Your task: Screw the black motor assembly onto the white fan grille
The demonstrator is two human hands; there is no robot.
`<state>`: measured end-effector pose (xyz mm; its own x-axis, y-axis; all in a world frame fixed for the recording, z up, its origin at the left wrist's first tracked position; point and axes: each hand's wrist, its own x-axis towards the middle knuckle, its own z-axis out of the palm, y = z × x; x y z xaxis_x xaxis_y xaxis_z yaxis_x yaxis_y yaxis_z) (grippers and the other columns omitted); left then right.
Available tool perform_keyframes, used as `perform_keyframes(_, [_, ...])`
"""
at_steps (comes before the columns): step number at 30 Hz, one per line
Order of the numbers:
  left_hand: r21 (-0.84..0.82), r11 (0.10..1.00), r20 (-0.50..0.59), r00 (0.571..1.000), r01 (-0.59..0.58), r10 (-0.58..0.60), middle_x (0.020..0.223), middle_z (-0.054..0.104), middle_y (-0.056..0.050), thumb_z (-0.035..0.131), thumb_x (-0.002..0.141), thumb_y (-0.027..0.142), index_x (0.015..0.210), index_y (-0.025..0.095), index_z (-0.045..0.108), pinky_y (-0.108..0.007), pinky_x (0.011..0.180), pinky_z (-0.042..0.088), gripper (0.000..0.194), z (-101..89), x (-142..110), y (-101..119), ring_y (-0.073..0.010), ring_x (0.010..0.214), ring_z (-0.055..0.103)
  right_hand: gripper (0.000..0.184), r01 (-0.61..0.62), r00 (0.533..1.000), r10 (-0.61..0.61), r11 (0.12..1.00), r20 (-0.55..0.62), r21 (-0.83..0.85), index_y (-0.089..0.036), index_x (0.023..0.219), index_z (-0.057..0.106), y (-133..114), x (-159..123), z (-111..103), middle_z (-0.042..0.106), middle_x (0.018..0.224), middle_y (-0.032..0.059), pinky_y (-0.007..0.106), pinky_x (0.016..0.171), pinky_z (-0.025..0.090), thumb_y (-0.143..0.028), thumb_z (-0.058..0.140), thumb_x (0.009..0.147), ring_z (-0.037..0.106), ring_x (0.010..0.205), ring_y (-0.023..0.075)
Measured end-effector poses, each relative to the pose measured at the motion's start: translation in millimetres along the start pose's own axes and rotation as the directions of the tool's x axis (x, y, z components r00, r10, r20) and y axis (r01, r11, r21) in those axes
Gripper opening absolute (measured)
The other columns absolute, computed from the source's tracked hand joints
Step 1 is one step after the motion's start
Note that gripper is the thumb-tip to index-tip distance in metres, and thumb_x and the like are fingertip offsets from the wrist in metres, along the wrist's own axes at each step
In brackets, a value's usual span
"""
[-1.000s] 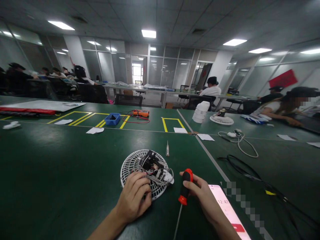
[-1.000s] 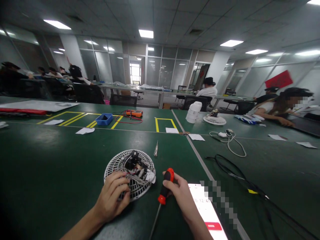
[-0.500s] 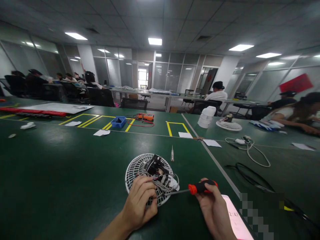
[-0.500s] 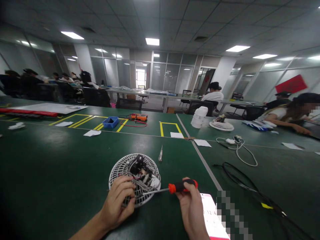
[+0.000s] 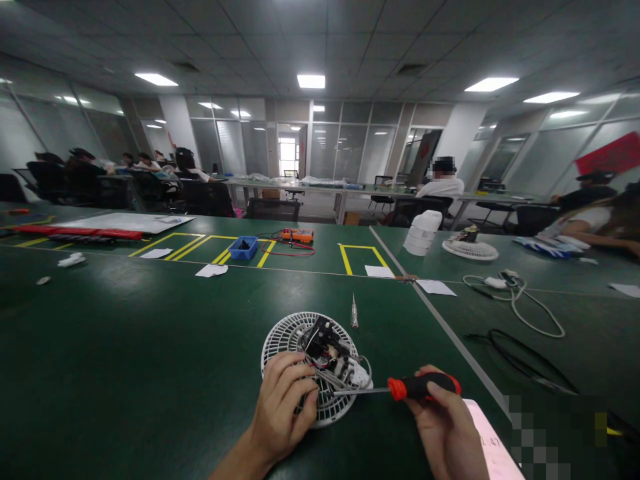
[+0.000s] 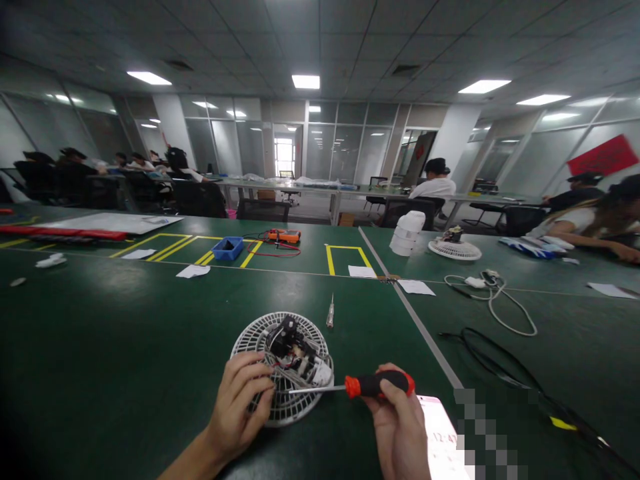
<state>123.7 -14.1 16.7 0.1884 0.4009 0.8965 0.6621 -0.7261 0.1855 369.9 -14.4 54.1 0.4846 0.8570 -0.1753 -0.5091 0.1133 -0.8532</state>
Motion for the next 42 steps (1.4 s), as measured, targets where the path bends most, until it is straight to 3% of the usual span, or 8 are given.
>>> perform_keyframes(14, [-0.025,1.000,-0.020,1.000,0.017,-0.017,0.099,0.070,-0.006,0.061,0.090,0.007,0.101,0.018,0.066,-0.039,0.100,0.048,0.016,1.0,-0.6,0.3,-0.0217,0.112,0.059,0.030,-0.091,0.995,0.093,0.994,-0.043,0.061,-0.021,0.075,0.071,2.2,-0.4,2.1,0.063,0.087,-0.0009,0.032,0.072,0.059,-0.030,0.087,0.051,0.059,0.085,0.0189])
perform_keyframes(21, [-0.040,0.999,-0.042,0.999,0.022,-0.024,0.097,0.069,-0.005,0.062,0.089,0.007,0.096,0.019,0.066,-0.038,0.099,0.048,0.014,2.2,0.2,1.5,-0.0211,0.111,0.058,0.028,-0.111,0.993,0.110,0.993,0.044,0.023,-0.021,0.079,0.073,8.0,6.2,-9.7,0.064,0.090,0.0004,0.036,0.078,0.059,-0.032,0.087,0.057,0.062,0.086,0.0211])
perform_keyframes(32, [-0.018,0.999,-0.010,0.999,0.041,-0.041,0.098,0.071,-0.005,0.061,0.090,0.009,0.097,0.019,0.066,-0.038,0.095,0.050,0.014,2.4,1.5,1.4,-0.0221,0.109,0.060,0.029,0.014,0.998,-0.011,0.999,0.056,-0.044,-0.024,0.080,0.073,1.7,-0.1,-5.1,0.062,0.090,0.0006,0.037,0.074,0.058,-0.038,0.085,0.058,0.058,0.088,0.0225])
perform_keyframes(42, [-0.017,1.000,0.017,1.000,0.014,-0.014,0.099,0.072,-0.005,0.060,0.092,0.009,0.102,0.019,0.067,-0.038,0.096,0.051,0.015,4.9,2.1,-0.6,-0.0205,0.107,0.061,0.033,0.125,0.992,-0.123,0.989,0.029,-0.083,-0.025,0.082,0.074,-4.8,-2.5,-5.6,0.063,0.093,0.0002,0.026,0.067,0.058,-0.037,0.089,0.056,0.058,0.088,0.0195])
